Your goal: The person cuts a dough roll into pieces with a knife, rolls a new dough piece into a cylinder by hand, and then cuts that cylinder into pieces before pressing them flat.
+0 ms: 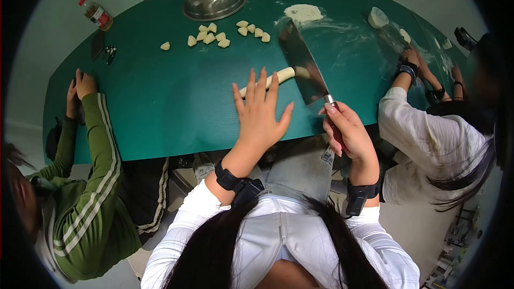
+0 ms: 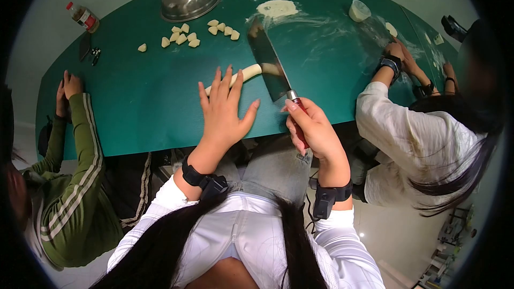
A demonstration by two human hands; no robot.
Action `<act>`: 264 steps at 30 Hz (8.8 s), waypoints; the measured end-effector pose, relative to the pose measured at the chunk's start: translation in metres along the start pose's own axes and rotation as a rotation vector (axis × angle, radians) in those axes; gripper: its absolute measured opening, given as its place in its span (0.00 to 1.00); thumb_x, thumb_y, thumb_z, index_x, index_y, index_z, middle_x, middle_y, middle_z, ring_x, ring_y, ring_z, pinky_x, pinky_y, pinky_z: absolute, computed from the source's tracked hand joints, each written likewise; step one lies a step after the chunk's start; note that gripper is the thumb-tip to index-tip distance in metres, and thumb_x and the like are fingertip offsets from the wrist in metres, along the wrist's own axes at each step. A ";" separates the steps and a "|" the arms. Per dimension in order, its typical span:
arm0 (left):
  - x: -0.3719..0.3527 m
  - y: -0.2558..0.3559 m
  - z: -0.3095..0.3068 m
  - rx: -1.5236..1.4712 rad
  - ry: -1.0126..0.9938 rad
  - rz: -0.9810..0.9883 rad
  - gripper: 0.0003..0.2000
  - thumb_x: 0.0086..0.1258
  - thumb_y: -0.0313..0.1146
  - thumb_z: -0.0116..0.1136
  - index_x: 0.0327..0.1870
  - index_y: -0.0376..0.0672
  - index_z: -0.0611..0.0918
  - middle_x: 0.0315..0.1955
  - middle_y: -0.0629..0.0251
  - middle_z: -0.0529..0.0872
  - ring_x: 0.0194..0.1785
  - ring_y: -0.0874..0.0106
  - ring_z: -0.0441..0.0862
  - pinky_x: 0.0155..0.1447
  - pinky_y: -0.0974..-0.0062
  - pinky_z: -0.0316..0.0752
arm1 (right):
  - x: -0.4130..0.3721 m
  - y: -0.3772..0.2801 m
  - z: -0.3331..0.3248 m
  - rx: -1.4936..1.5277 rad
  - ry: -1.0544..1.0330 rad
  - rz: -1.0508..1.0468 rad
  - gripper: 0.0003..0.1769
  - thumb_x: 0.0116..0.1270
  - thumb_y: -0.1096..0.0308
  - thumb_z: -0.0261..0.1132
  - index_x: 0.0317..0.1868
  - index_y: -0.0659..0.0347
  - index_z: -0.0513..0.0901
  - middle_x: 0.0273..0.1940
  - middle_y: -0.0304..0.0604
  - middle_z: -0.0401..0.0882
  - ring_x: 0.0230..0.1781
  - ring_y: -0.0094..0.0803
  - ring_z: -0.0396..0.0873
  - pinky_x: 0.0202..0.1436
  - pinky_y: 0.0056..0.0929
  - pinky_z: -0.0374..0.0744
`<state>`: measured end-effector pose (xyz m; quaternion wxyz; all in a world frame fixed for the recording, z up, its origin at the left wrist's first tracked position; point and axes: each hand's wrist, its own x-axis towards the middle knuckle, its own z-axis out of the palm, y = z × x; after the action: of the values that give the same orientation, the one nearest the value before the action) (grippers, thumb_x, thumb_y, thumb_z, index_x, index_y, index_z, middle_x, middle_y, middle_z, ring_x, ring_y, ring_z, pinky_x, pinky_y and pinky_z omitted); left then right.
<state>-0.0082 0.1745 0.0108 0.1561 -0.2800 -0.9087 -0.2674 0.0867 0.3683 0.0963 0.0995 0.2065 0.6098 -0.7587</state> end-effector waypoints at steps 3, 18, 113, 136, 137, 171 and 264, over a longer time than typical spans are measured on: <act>0.002 -0.005 -0.004 -0.019 -0.018 -0.007 0.36 0.73 0.51 0.64 0.78 0.41 0.73 0.78 0.50 0.69 0.84 0.48 0.59 0.82 0.30 0.39 | 0.001 -0.002 0.008 0.005 0.054 -0.015 0.19 0.85 0.53 0.60 0.50 0.64 0.76 0.22 0.33 0.70 0.09 0.20 0.66 0.13 0.22 0.64; 0.009 -0.008 -0.008 -0.058 -0.036 -0.018 0.36 0.72 0.50 0.65 0.78 0.41 0.72 0.79 0.51 0.68 0.85 0.47 0.56 0.82 0.28 0.34 | 0.005 -0.024 0.027 -0.245 0.100 0.031 0.18 0.82 0.54 0.64 0.47 0.63 0.75 0.20 0.33 0.71 0.10 0.20 0.68 0.13 0.23 0.65; -0.011 0.039 -0.010 -0.071 0.116 0.016 0.21 0.68 0.36 0.70 0.62 0.46 0.86 0.57 0.64 0.88 0.60 0.61 0.82 0.67 0.57 0.69 | -0.055 0.011 -0.030 -0.411 0.341 -0.258 0.19 0.74 0.56 0.74 0.38 0.62 0.78 0.21 0.31 0.70 0.16 0.17 0.69 0.18 0.24 0.68; -0.006 0.027 -0.014 0.025 0.186 -0.082 0.11 0.67 0.40 0.74 0.45 0.45 0.91 0.58 0.62 0.87 0.67 0.55 0.80 0.71 0.54 0.70 | -0.049 0.056 -0.009 -0.444 0.205 -0.383 0.16 0.70 0.61 0.78 0.43 0.63 0.80 0.23 0.36 0.73 0.23 0.21 0.67 0.29 0.26 0.69; -0.006 0.027 -0.014 0.032 0.179 -0.080 0.11 0.67 0.39 0.74 0.46 0.45 0.91 0.58 0.62 0.87 0.67 0.55 0.80 0.71 0.54 0.70 | -0.049 0.058 -0.008 -0.446 0.204 -0.409 0.17 0.70 0.61 0.78 0.43 0.63 0.80 0.23 0.36 0.73 0.23 0.21 0.67 0.29 0.27 0.70; -0.011 0.028 -0.014 -0.050 0.131 -0.075 0.12 0.70 0.40 0.72 0.49 0.46 0.90 0.61 0.58 0.85 0.69 0.51 0.78 0.73 0.49 0.67 | -0.055 -0.003 -0.011 -0.844 0.137 -0.235 0.22 0.82 0.54 0.62 0.40 0.69 0.75 0.26 0.61 0.79 0.29 0.62 0.79 0.33 0.51 0.74; -0.021 0.018 -0.024 -0.007 0.098 -0.175 0.15 0.75 0.40 0.67 0.60 0.53 0.89 0.68 0.62 0.83 0.78 0.55 0.72 0.83 0.36 0.51 | -0.010 -0.003 0.012 -0.830 0.149 -0.330 0.19 0.85 0.57 0.60 0.41 0.67 0.75 0.23 0.41 0.67 0.22 0.25 0.65 0.27 0.33 0.66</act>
<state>0.0223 0.1643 0.0287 0.1755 -0.1865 -0.9200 -0.2967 0.0921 0.3564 0.1058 0.0073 0.1033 0.8926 -0.4388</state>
